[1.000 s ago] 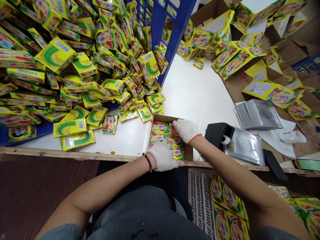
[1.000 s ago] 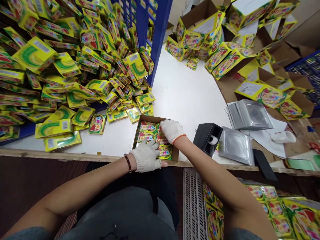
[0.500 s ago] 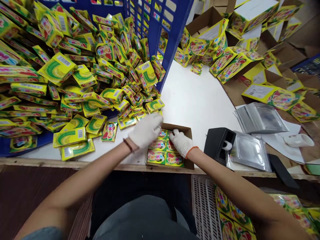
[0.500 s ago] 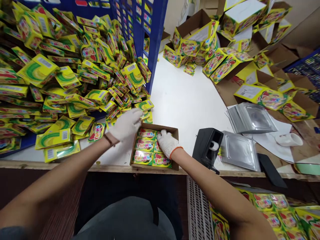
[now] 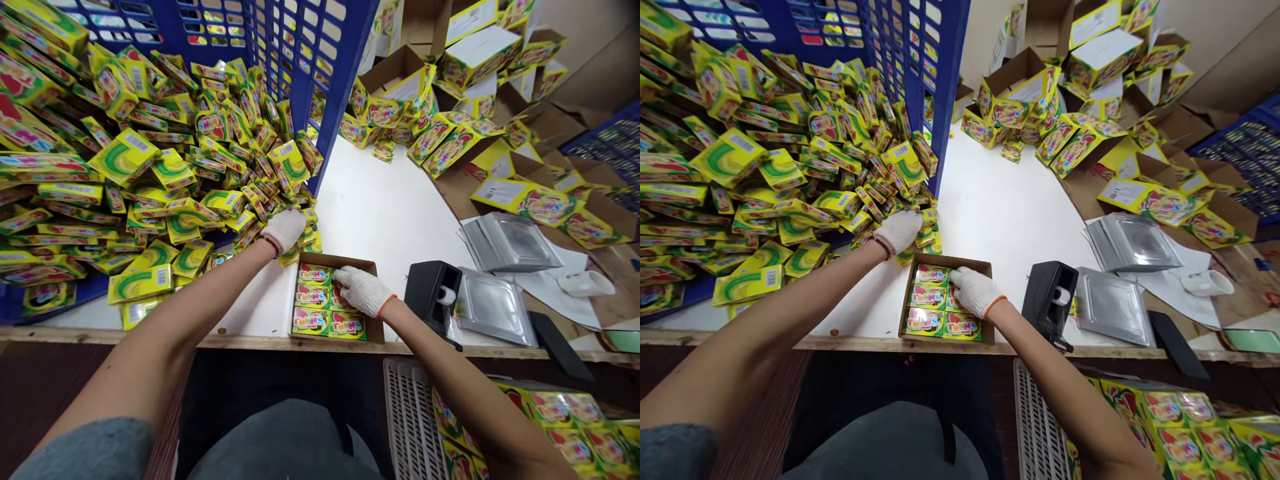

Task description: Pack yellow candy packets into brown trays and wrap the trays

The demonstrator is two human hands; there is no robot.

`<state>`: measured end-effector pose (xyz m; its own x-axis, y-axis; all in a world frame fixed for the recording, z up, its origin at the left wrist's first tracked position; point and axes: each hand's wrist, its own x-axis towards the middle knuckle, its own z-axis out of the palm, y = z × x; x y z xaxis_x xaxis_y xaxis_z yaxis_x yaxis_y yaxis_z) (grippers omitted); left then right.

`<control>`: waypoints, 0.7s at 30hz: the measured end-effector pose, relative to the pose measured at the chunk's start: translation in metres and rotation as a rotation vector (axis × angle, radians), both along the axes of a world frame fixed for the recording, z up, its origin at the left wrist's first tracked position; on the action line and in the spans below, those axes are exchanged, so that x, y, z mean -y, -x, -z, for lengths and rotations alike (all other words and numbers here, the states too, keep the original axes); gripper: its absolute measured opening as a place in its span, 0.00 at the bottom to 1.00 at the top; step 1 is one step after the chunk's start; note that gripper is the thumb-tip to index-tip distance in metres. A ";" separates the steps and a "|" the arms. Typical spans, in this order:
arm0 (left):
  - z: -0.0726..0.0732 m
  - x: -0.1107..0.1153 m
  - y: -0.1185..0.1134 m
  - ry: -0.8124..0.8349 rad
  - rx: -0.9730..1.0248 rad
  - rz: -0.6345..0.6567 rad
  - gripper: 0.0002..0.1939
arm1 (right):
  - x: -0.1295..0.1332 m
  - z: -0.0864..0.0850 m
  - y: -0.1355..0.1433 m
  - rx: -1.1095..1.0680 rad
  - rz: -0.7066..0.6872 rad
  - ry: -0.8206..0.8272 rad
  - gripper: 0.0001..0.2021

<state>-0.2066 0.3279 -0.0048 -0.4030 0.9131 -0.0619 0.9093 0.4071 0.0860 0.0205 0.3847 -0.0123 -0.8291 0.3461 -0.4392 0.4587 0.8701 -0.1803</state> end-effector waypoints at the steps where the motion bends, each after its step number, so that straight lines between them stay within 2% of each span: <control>1: -0.003 0.006 0.004 -0.008 -0.007 0.003 0.16 | 0.000 -0.004 0.000 -0.063 0.000 0.003 0.15; 4: -0.016 0.027 0.004 -0.101 -0.014 0.006 0.16 | 0.002 -0.024 0.004 -0.316 0.023 -0.100 0.22; 7: -0.032 0.048 -0.019 -0.257 0.059 0.169 0.16 | 0.006 -0.051 0.012 -0.482 0.044 -0.238 0.27; 9: -0.039 0.061 -0.037 -0.300 0.141 0.346 0.14 | 0.006 -0.067 0.015 -0.450 0.019 -0.277 0.24; 11: -0.041 0.071 -0.047 -0.312 0.231 0.450 0.13 | 0.003 -0.077 0.012 -0.334 -0.032 -0.237 0.19; 13: -0.036 0.075 -0.042 -0.347 0.284 0.423 0.13 | -0.002 -0.077 0.002 -0.158 -0.085 -0.110 0.16; 16: -0.017 0.064 -0.015 -0.326 0.217 0.275 0.14 | -0.003 -0.064 -0.014 0.177 -0.137 0.066 0.14; 18: -0.003 0.050 0.002 -0.217 0.141 0.271 0.18 | 0.002 -0.055 -0.019 0.335 -0.142 0.041 0.15; 21: 0.016 0.026 0.014 -0.079 0.074 0.409 0.27 | 0.017 -0.047 -0.013 0.397 -0.145 -0.132 0.15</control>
<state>-0.2204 0.3022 -0.0203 -0.0032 1.0000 -0.0004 0.9848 0.0033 0.1736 0.0330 0.3675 0.0347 -0.6490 0.3131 -0.6934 0.3413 0.9344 0.1024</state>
